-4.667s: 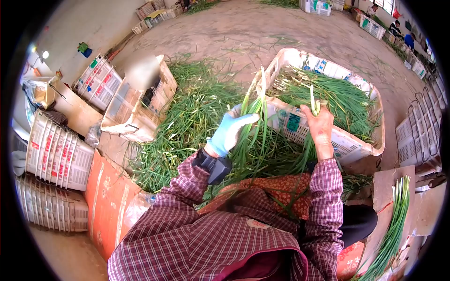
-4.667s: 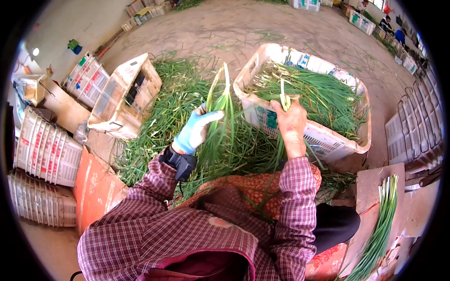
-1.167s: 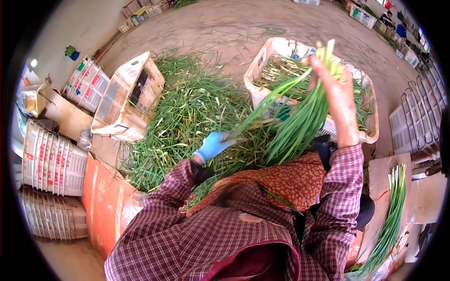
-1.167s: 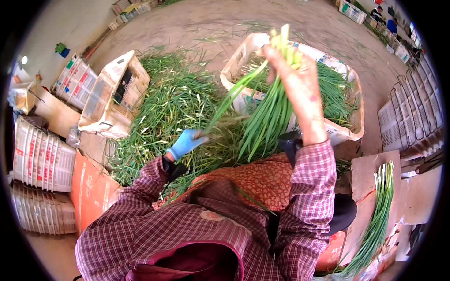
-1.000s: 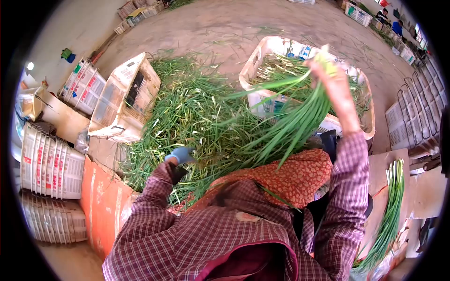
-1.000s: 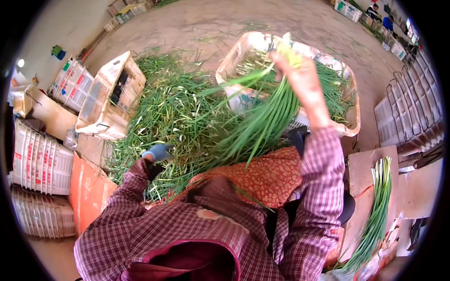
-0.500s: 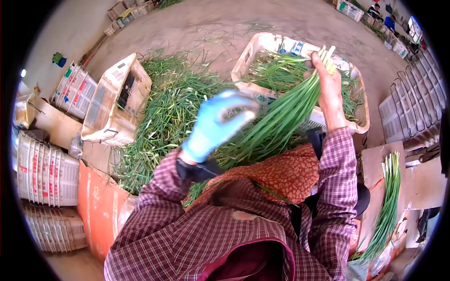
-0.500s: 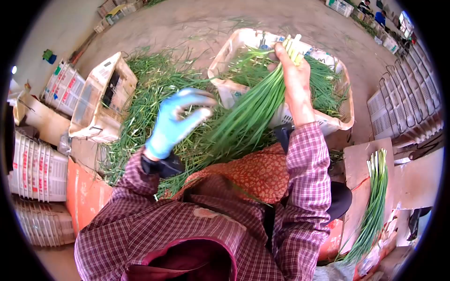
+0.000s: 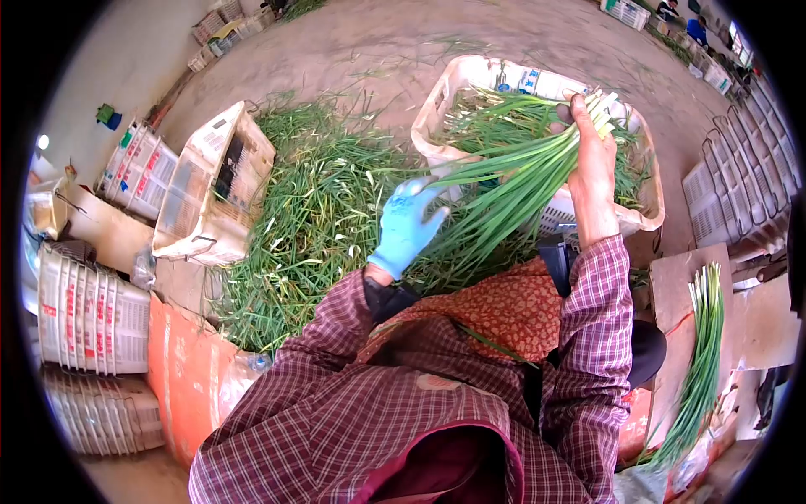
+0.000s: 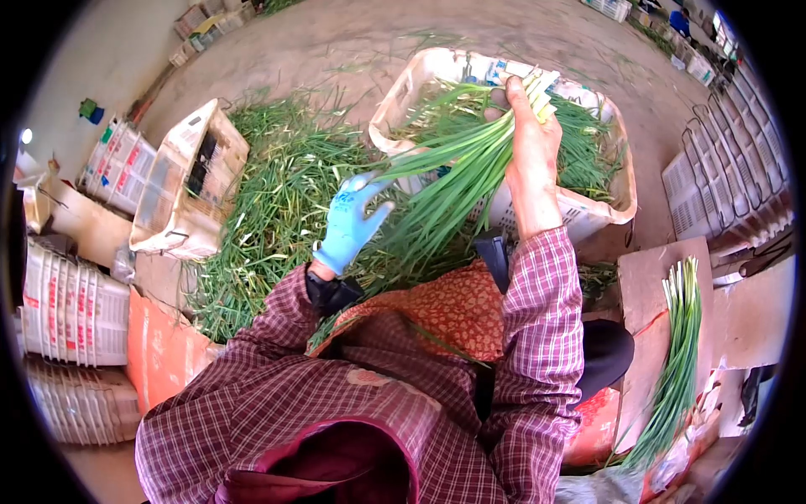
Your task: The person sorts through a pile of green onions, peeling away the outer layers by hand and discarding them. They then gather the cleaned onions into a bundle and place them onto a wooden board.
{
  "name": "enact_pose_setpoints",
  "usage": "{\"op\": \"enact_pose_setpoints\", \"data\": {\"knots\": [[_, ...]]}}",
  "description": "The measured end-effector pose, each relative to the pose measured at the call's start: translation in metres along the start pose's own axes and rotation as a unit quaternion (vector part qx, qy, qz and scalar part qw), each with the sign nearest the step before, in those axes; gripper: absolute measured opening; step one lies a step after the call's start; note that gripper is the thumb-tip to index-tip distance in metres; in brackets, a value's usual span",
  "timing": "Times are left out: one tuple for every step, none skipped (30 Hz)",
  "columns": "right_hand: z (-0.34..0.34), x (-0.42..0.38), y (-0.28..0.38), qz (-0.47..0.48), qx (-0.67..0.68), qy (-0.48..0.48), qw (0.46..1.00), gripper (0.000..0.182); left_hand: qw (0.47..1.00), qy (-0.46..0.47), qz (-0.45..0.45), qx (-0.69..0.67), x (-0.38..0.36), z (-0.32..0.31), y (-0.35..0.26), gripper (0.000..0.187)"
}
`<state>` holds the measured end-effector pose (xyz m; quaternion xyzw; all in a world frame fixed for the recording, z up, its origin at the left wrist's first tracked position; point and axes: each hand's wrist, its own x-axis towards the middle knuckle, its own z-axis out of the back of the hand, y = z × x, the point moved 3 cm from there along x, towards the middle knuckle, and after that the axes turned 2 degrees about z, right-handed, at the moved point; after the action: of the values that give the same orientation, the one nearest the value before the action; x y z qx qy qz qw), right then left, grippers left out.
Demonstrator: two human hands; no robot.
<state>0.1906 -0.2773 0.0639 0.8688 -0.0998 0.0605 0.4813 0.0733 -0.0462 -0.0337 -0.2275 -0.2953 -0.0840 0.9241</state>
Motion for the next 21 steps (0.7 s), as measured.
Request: {"op": "enact_pose_setpoints", "data": {"knots": [[0.002, -0.002, 0.002, -0.005, -0.004, -0.005, 1.0, 0.028, 0.999, 0.033, 0.016, 0.022, -0.006, -0.002, 0.013, 0.038], [0.004, -0.004, 0.005, -0.009, -0.008, -0.009, 1.0, 0.028, 0.997, 0.064, 0.031, 0.044, -0.012, -0.002, 0.028, 0.039], [0.006, -0.005, 0.008, -0.008, -0.006, -0.011, 1.0, 0.028, 0.989, 0.112, 0.074, 0.063, -0.019, 0.0, 0.047, 0.041], [0.009, -0.006, 0.011, -0.006, -0.011, -0.013, 1.0, 0.028, 0.977, 0.159, 0.117, 0.082, -0.027, 0.004, 0.07, 0.043], [0.012, -0.006, 0.015, -0.004, -0.016, -0.015, 1.0, 0.027, 0.954, 0.216, 0.154, 0.142, -0.042, 0.003, 0.103, 0.043], [0.016, -0.006, 0.017, 0.001, -0.015, -0.017, 1.0, 0.027, 0.922, 0.271, 0.188, 0.201, -0.053, 0.008, 0.133, 0.044], [0.021, -0.006, 0.015, 0.008, -0.043, 0.005, 0.999, 0.027, 0.893, 0.334, 0.229, 0.194, -0.049, 0.025, 0.146, 0.044], [0.025, -0.006, 0.012, 0.013, -0.073, 0.027, 0.997, 0.026, 0.858, 0.395, 0.271, 0.186, -0.042, 0.045, 0.15, 0.044], [0.026, -0.008, 0.007, 0.029, -0.097, 0.05, 0.994, 0.026, 0.886, 0.334, 0.28, 0.16, -0.03, 0.069, 0.146, 0.044], [0.024, -0.014, 0.003, 0.02, -0.106, 0.071, 0.992, 0.027, 0.908, 0.271, 0.29, 0.133, -0.017, 0.092, 0.136, 0.045], [0.017, -0.02, 0.0, 0.007, -0.113, 0.081, 0.99, 0.028, 0.946, 0.198, 0.254, 0.023, 0.002, 0.106, 0.123, 0.05], [0.006, -0.026, -0.003, -0.007, -0.121, 0.094, 0.988, 0.028, 0.965, 0.118, 0.217, -0.086, 0.017, 0.125, 0.107, 0.056], [-0.008, -0.037, -0.001, -0.031, -0.109, 0.112, 0.987, 0.028, 0.957, 0.081, 0.188, -0.206, 0.035, 0.141, 0.058, 0.062], [-0.019, -0.041, -0.007, -0.026, -0.102, 0.145, 0.984, 0.028, 0.934, 0.041, 0.153, -0.321, 0.054, 0.146, 0.007, 0.07], [-0.031, -0.046, -0.009, -0.034, -0.096, 0.169, 0.98, 0.028, 0.919, 0.071, 0.104, -0.374, 0.065, 0.14, -0.017, 0.077], [-0.043, -0.052, -0.011, -0.041, -0.09, 0.193, 0.976, 0.028, 0.898, 0.102, 0.054, -0.424, 0.073, 0.131, -0.036, 0.086], [-0.052, -0.058, -0.011, -0.05, -0.057, 0.201, 0.977, 0.026, 0.883, 0.135, 0.034, -0.448, 0.078, 0.116, -0.053, 0.092], [-0.061, -0.065, -0.011, -0.059, -0.024, 0.208, 0.976, 0.025, 0.865, 0.169, 0.014, -0.472, 0.083, 0.101, -0.069, 0.097], [-0.065, -0.069, -0.008, -0.047, 0.012, 0.212, 0.976, 0.022, 0.855, 0.188, 0.01, -0.484, 0.086, 0.082, -0.079, 0.099], [-0.065, -0.071, -0.009, -0.044, 0.012, 0.214, 0.976, 0.022, 0.843, 0.208, 0.004, -0.496, 0.085, 0.064, -0.082, 0.1], [-0.062, -0.071, -0.011, -0.064, 0.011, 0.186, 0.98, 0.021, 0.843, 0.206, -0.012, -0.496, 0.081, 0.043, -0.076, 0.1]]}}
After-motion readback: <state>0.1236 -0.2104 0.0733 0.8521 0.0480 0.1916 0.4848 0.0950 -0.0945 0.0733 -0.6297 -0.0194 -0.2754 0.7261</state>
